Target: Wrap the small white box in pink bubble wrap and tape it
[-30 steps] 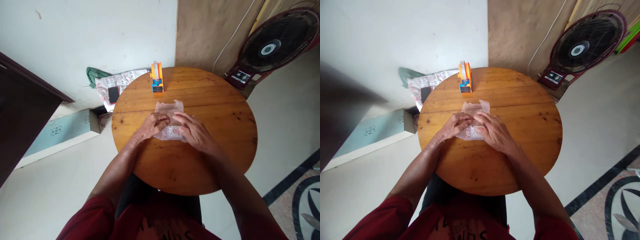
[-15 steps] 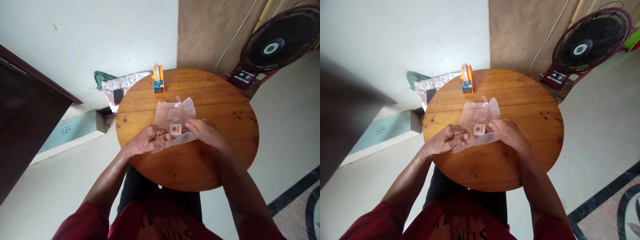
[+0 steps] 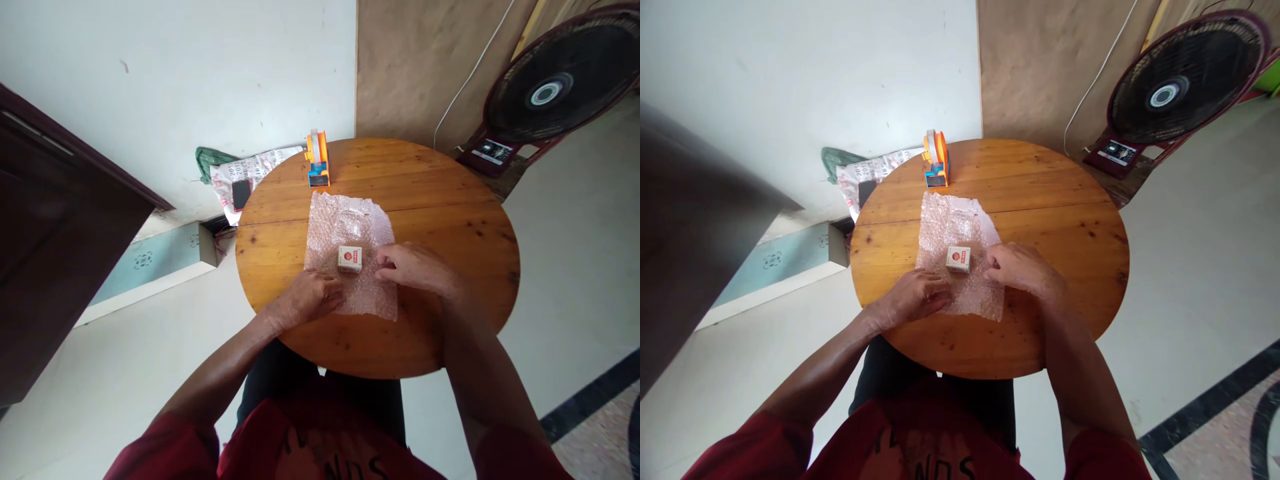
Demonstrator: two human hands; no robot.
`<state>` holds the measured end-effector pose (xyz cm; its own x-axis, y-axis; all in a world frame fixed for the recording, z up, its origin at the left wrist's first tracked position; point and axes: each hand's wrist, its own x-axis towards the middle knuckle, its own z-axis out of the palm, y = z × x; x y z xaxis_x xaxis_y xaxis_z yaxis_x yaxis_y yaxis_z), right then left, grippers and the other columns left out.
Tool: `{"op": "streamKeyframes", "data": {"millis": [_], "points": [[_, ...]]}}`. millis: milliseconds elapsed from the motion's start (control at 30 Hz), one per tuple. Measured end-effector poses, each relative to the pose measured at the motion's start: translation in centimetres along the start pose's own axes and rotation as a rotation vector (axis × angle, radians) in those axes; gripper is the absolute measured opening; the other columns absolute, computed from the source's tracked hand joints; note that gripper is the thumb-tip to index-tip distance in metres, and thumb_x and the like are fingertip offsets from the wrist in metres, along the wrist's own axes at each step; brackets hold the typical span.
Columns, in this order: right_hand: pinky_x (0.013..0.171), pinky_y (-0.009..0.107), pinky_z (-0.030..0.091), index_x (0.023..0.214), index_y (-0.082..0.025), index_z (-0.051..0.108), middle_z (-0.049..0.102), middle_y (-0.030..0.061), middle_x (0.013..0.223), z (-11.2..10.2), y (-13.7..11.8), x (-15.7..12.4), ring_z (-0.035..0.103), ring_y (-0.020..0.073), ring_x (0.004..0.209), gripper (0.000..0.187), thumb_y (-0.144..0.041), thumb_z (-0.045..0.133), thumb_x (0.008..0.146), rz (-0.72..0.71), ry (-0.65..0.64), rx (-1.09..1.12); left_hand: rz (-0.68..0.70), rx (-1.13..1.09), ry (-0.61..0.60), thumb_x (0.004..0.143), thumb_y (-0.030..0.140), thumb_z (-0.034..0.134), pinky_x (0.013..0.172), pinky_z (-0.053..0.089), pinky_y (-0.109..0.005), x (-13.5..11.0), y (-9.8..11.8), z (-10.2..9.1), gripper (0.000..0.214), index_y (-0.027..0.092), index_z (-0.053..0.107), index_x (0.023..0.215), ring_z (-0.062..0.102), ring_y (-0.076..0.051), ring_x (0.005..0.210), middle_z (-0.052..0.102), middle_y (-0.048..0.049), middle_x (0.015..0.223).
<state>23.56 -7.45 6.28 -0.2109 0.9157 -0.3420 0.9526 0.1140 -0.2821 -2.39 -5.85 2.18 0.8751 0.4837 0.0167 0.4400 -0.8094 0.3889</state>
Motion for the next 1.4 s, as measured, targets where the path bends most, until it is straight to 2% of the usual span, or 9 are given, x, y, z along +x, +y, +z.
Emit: {"op": "streamKeyframes", "data": {"millis": [200,333,500,633,767,967,1100,1233,1400], "points": [[0.067,0.033,0.038,0.116,-0.021,0.066,0.075,0.0099,0.102,0.4,0.1,1.1,0.066,0.0260,0.089,0.031,-0.037,0.051,0.094,0.138,0.207,-0.013,-0.061,0.016,0.011,0.094,0.031,0.060,0.068,0.043,-0.028,-0.2,0.0,0.2,0.022,0.018,0.063,0.077,0.063,-0.017,0.074,0.068,-0.0032,0.078],[0.068,0.033,0.039,0.135,-0.022,0.058,0.077,0.0086,0.101,0.9,0.3,1.8,0.067,0.0263,0.091,0.045,-0.034,0.054,0.091,0.170,0.223,-0.010,-0.128,-0.094,0.089,0.092,0.032,0.065,0.062,0.040,-0.024,-0.4,-0.3,-0.1,0.016,0.018,0.065,0.083,0.059,-0.013,0.068,0.066,-0.0010,0.078],[0.065,0.032,0.037,0.127,-0.022,0.064,0.076,0.0071,0.096,0.7,0.8,1.8,0.066,0.0247,0.085,0.042,-0.036,0.058,0.088,0.172,0.220,0.002,-0.129,-0.191,0.292,0.090,0.036,0.067,0.068,0.049,-0.027,0.0,-1.1,-0.2,0.020,0.018,0.064,0.098,0.063,-0.015,0.078,0.065,-0.0050,0.092],[0.062,0.032,0.035,0.123,-0.022,0.066,0.075,0.0064,0.093,0.5,1.6,1.6,0.064,0.0241,0.080,0.040,-0.038,0.060,0.087,0.157,0.190,0.032,-0.090,-0.256,0.399,0.083,0.036,0.074,0.094,0.054,-0.042,0.5,-1.5,0.4,0.047,0.019,0.054,0.122,0.064,-0.026,0.109,0.063,-0.0126,0.120],[0.061,0.032,0.034,0.121,-0.023,0.067,0.075,0.0057,0.087,0.6,2.0,1.6,0.064,0.0247,0.078,0.038,-0.037,0.061,0.086,0.149,0.189,0.026,-0.150,-0.347,0.439,0.079,0.037,0.078,0.106,0.050,-0.050,0.8,-1.4,1.5,0.068,0.019,0.045,0.136,0.058,-0.031,0.124,0.057,-0.0160,0.132],[0.060,0.033,0.032,0.100,-0.022,0.070,0.075,0.0087,0.087,0.2,0.8,1.1,0.064,0.0256,0.077,0.025,-0.040,0.056,0.091,0.152,0.196,-0.069,-0.126,-0.421,0.370,0.072,0.036,0.085,0.120,0.035,-0.056,1.8,-2.1,3.2,0.122,0.025,0.004,0.162,0.037,-0.038,0.148,0.039,-0.0197,0.158],[0.062,0.034,0.038,0.101,-0.022,0.071,0.075,0.0088,0.085,0.0,0.0,0.7,0.066,0.0270,0.077,0.027,-0.042,0.056,0.091,0.165,0.264,-0.027,-0.195,-0.397,0.329,0.068,0.041,0.088,0.121,0.030,-0.059,2.0,-2.3,3.6,0.133,0.021,-0.003,0.163,0.036,-0.040,0.148,0.040,-0.0223,0.157],[0.070,0.037,0.049,0.117,-0.024,0.069,0.077,0.0069,0.095,1.0,-0.8,0.9,0.069,0.0263,0.082,0.033,-0.036,0.062,0.087,0.018,0.393,0.120,-0.239,-0.296,0.301,0.068,0.041,0.088,0.122,0.025,-0.061,1.8,-1.9,3.6,0.132,0.020,-0.002,0.163,0.033,-0.041,0.149,0.042,-0.0227,0.156],[0.097,0.045,0.050,0.135,-0.019,0.057,0.065,0.0134,0.135,2.6,-2.6,1.5,0.062,0.0316,0.119,0.058,-0.035,0.070,0.081,-0.258,0.393,0.129,-0.240,-0.265,0.307,0.067,0.040,0.088,0.120,0.030,-0.058,1.8,-1.9,3.6,0.132,0.021,0.000,0.163,0.036,-0.040,0.148,0.044,-0.0213,0.154]]}}
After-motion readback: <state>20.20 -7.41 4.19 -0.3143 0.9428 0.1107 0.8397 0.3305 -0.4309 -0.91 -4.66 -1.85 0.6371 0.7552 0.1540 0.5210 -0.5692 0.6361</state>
